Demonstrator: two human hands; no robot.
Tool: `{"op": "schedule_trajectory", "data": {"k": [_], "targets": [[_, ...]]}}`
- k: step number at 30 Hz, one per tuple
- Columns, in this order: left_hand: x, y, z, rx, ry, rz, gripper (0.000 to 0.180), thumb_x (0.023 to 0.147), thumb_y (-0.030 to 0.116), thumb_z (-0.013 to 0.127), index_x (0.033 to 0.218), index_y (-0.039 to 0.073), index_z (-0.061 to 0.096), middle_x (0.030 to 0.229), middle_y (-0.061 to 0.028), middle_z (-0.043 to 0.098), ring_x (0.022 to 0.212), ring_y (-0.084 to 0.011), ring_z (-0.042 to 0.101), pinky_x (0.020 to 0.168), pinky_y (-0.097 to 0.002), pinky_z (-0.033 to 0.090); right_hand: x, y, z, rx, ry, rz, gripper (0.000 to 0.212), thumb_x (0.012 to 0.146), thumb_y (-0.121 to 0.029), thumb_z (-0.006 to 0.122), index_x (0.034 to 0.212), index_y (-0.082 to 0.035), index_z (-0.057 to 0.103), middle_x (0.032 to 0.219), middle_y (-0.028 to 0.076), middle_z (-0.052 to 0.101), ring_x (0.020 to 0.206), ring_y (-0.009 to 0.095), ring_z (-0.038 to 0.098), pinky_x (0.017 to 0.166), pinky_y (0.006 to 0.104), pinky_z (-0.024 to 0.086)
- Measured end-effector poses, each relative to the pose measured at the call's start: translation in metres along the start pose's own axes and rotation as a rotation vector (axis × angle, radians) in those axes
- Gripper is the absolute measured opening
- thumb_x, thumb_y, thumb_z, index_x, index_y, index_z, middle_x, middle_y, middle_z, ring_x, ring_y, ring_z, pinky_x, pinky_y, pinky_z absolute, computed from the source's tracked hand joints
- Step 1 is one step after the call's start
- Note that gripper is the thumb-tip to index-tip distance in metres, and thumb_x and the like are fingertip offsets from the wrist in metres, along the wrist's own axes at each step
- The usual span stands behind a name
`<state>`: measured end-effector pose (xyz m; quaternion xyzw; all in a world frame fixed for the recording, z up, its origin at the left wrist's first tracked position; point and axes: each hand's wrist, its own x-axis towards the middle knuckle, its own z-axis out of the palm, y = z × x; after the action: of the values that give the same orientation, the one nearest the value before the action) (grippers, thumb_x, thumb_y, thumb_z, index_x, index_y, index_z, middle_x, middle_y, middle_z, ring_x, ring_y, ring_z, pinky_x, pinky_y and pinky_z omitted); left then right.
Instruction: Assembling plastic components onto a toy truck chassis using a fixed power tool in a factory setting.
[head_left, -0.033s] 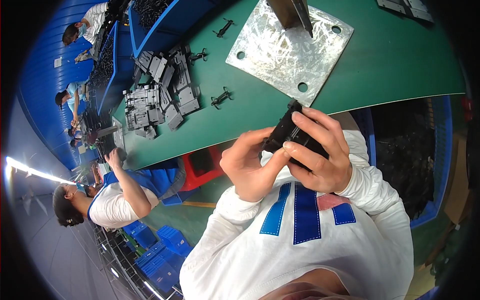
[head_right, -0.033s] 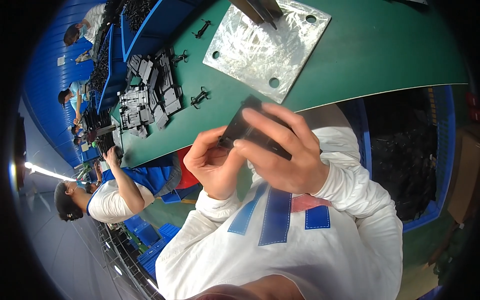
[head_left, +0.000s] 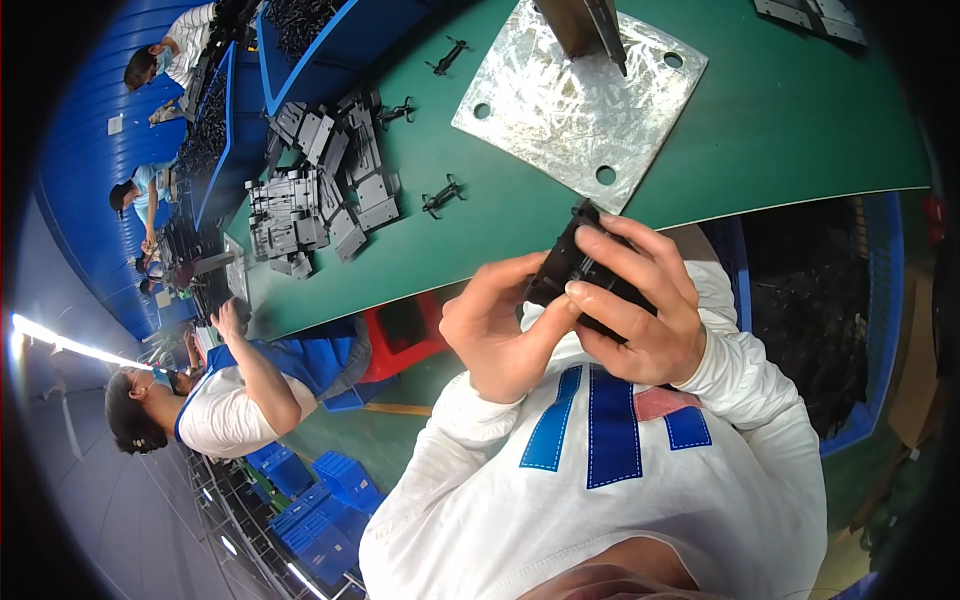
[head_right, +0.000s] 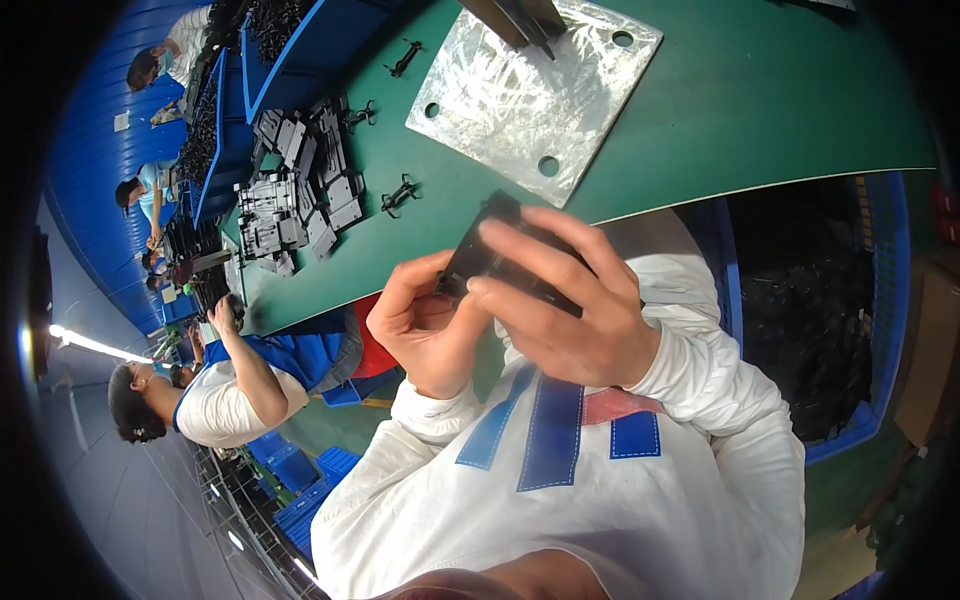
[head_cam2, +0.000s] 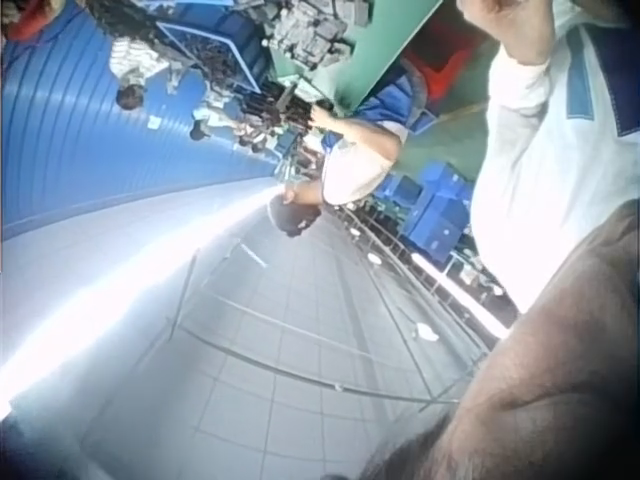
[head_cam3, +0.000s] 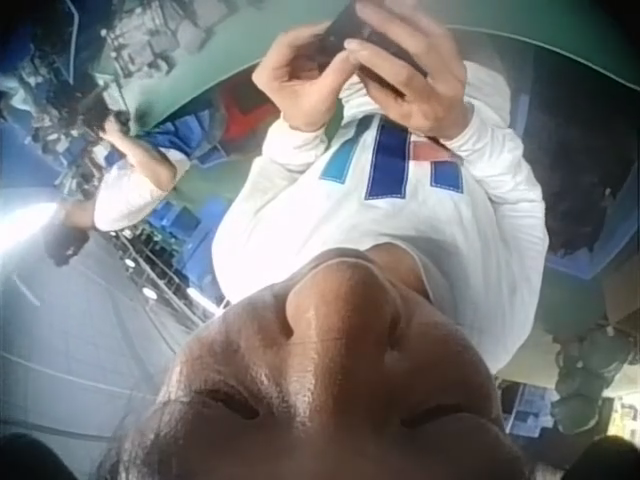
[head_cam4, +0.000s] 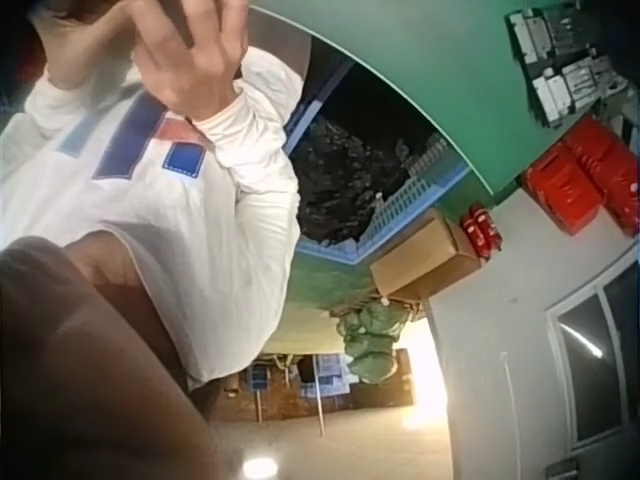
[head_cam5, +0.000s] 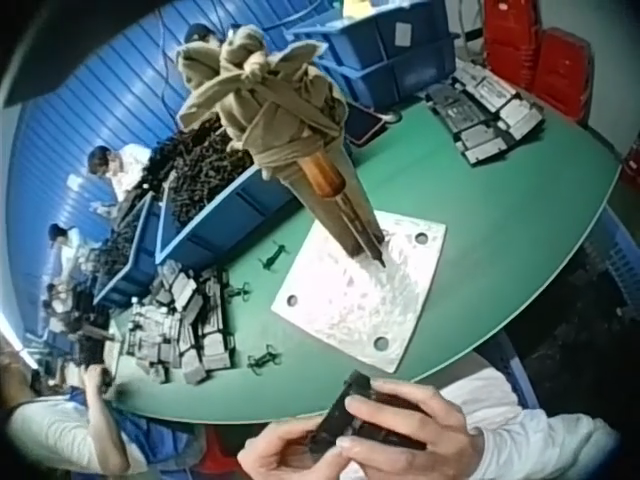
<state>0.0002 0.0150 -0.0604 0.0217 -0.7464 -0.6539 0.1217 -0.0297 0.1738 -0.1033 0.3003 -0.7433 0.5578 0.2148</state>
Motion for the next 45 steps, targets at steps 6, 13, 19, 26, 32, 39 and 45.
{"op": "schedule_trajectory", "data": {"k": [6, 13, 19, 26, 32, 39, 45], "targets": [[0.007, -0.003, -0.003, 0.129, -0.016, 0.063, 0.037, 0.072, -0.001, 0.085, 0.105, -0.007, 0.068, 0.096, -0.0122, 0.073, 0.085, -0.0149, 0.070, 0.077, -0.0280, 0.057, 0.011, -0.001, -0.002, 0.046, -0.026, 0.086, 0.054, 0.061, 0.001, 0.070, 0.114, -0.012, 0.072, 0.132, 0.020, 0.058, 0.112, 0.039, 0.060, 0.092, 0.0432, 0.054], [0.018, -0.007, 0.003, 0.170, -0.042, 0.045, 0.034, 0.073, 0.006, 0.086, 0.101, -0.004, 0.070, 0.086, -0.0098, 0.074, 0.077, -0.0122, 0.071, 0.070, -0.0254, 0.057, 0.024, 0.000, -0.017, 0.037, -0.161, 0.128, 0.057, 0.060, 0.005, 0.070, 0.116, -0.008, 0.069, 0.130, 0.026, 0.057, 0.110, 0.044, 0.061, 0.093, 0.0471, 0.053], [0.037, 0.008, 0.005, 0.044, -0.240, -0.128, 0.037, 0.076, 0.004, 0.081, 0.108, -0.006, 0.065, 0.088, -0.0111, 0.072, 0.079, -0.0139, 0.072, 0.070, -0.0251, 0.059, 0.025, 0.010, -0.019, -0.013, -0.142, 0.129, 0.056, 0.062, 0.005, 0.069, 0.117, -0.007, 0.068, 0.129, 0.027, 0.058, 0.108, 0.043, 0.061, 0.090, 0.0465, 0.054], [0.073, 0.018, -0.001, 0.077, -0.450, -0.145, 0.048, 0.076, 0.009, 0.082, 0.117, -0.008, 0.063, 0.098, -0.0139, 0.071, 0.088, -0.0168, 0.070, 0.077, -0.0283, 0.058, 0.041, 0.014, -0.026, 0.206, -0.103, 0.370, 0.041, 0.081, -0.008, 0.076, 0.121, -0.002, 0.067, 0.131, 0.026, 0.058, 0.107, 0.033, 0.066, 0.088, 0.0369, 0.054], [0.109, 0.005, 0.024, 0.241, -0.584, 0.003, 0.051, 0.077, 0.018, 0.084, 0.119, -0.004, 0.066, 0.093, -0.0136, 0.069, 0.079, -0.0204, 0.065, 0.072, -0.0315, 0.053, 0.054, 0.029, -0.037, 1.075, 0.212, 1.163, 0.040, 0.102, -0.020, 0.049, 0.135, 0.002, 0.052, 0.111, 0.011, 0.068, 0.092, 0.016, 0.067, 0.079, 0.0281, 0.055], [0.125, -0.009, 0.044, 0.460, -0.513, 0.169, 0.044, 0.069, 0.019, 0.085, 0.110, 0.005, 0.075, 0.089, -0.0076, 0.064, 0.075, -0.0150, 0.056, 0.067, -0.0272, 0.045, 0.057, 0.049, -0.047, 1.572, 0.321, 1.488, 0.044, 0.103, -0.040, 0.047, 0.114, 0.000, 0.060, 0.093, 0.013, 0.067, 0.073, 0.022, 0.069, 0.067, 0.0329, 0.061], [0.137, -0.038, 0.033, 0.272, -0.352, -0.031, 0.055, 0.069, 0.016, 0.088, 0.114, -0.001, 0.062, 0.096, -0.0068, 0.061, 0.074, -0.0107, 0.058, 0.065, -0.0259, 0.048, 0.064, 0.060, -0.042, 1.753, 0.415, 1.484, 0.041, 0.103, -0.036, 0.052, 0.118, 0.001, 0.060, 0.100, 0.016, 0.068, 0.077, 0.026, 0.069, 0.067, 0.0388, 0.061]]}}
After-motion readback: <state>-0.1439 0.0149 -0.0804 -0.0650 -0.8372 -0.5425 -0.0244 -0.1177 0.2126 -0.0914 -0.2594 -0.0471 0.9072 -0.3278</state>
